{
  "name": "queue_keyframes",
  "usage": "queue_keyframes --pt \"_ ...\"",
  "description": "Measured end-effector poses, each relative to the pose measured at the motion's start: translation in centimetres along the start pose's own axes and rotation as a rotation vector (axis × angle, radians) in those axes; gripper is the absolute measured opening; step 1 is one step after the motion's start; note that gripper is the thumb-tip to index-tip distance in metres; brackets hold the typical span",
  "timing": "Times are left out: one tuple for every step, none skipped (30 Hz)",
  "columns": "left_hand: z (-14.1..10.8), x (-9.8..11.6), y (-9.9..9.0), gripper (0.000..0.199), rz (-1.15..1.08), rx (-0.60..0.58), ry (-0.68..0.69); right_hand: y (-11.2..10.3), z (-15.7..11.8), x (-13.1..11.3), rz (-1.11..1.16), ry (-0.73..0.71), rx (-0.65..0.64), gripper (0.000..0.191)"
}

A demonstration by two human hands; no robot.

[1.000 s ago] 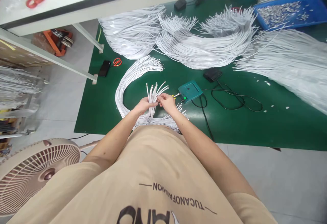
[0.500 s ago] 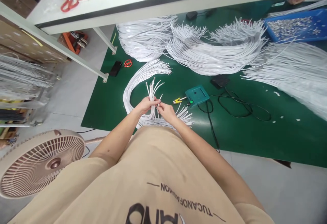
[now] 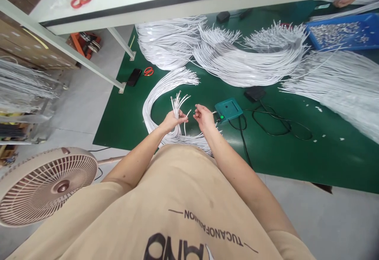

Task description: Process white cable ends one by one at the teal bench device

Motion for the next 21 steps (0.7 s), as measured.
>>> queue_keyframes --pt "-0.1 0.0 -0.1 0.044 -0.005 0.007 0.002 -0.1 -0.1 -0.2 0.021 0.007 0.009 0.018" --pt "-0.1 0.0 -0.2 0.044 -0.006 0.016 0.003 -0.2 -0.2 -0.3 0.001 0.010 0.008 0.022" --pt "-0.1 0.0 -0.2 0.044 -0.006 0.023 0.004 -0.2 -0.4 -0.3 -0.049 0.015 0.000 0.026" --pt "-0.1 -0.1 -0.3 0.044 -0.003 0.027 0.005 -0.1 -0.6 -0.1 -0.113 0.024 -0.012 0.028" --pt "0.0 -0.2 -0.3 0.045 0.006 0.027 0.007 0.0 -0.8 0.2 -0.177 0.033 -0.021 0.030" --pt "0.1 -0.4 -0.4 0.045 0.017 0.023 0.010 0.2 -1.0 0.5 -0.232 0.039 -0.025 0.030" --pt "0.1 -0.5 -0.4 0.046 0.031 0.016 0.012 0.3 -1.1 0.8 -0.270 0.034 -0.026 0.029" --pt "0.2 -0.7 -0.3 0.046 0.040 0.008 0.015 0.5 -1.2 1.0 -0.289 0.021 -0.024 0.028" --pt "0.2 -0.8 -0.3 0.045 0.045 0.001 0.016 0.6 -1.2 1.1 -0.290 0.005 -0.024 0.027" --pt "0.3 -0.9 -0.2 0.045 0.048 -0.002 0.015 0.7 -1.1 1.3 -0.278 -0.007 -0.029 0.026" --pt "0.3 -0.9 -0.2 0.044 0.052 -0.002 0.011 0.7 -1.1 1.3 -0.256 -0.010 -0.039 0.025" --pt "0.3 -0.9 -0.2 0.045 0.056 0.003 0.007 0.7 -1.0 1.4 -0.225 -0.004 -0.055 0.023" --pt "0.3 -0.9 -0.1 0.045 0.061 0.010 0.005 0.7 -0.9 1.4 -0.184 0.010 -0.075 0.020" --pt "0.3 -0.8 -0.1 0.044 0.068 0.018 0.005 0.7 -0.8 1.5 -0.135 0.035 -0.098 0.018" --pt "0.3 -0.7 -0.1 0.043 0.079 0.024 0.009 0.7 -0.8 1.6 -0.078 0.065 -0.124 0.015" --pt "0.3 -0.6 -0.1 0.041 0.089 0.027 0.016 0.7 -0.8 1.7 -0.018 0.100 -0.147 0.013" --pt "0.2 -0.5 -0.1 0.038 0.099 0.029 0.023 0.7 -0.9 1.9 0.039 0.139 -0.167 0.011" --pt "0.2 -0.4 -0.1 0.035 0.109 0.031 0.028 0.8 -0.9 2.0 0.086 0.179 -0.184 0.010" --pt "0.2 -0.3 0.0 0.033 0.115 0.033 0.027 0.8 -1.1 2.2 0.118 0.214 -0.196 0.010" --pt "0.2 -0.2 0.0 0.031 0.116 0.037 0.022 0.8 -1.2 2.3 0.133 0.237 -0.204 0.010" --pt "0.1 -0.2 0.0 0.029 0.113 0.043 0.013 0.8 -1.3 2.3 0.130 0.239 -0.205 0.009"
Point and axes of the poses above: each hand's wrist, its own z-axis towards the middle knuckle, its own y-axis out of the palm, x = y × z, the point moved 2 cm from there along z, towards the middle knuckle, and after that the axes turned 9 degrees about -z, right-handed, at the moved point
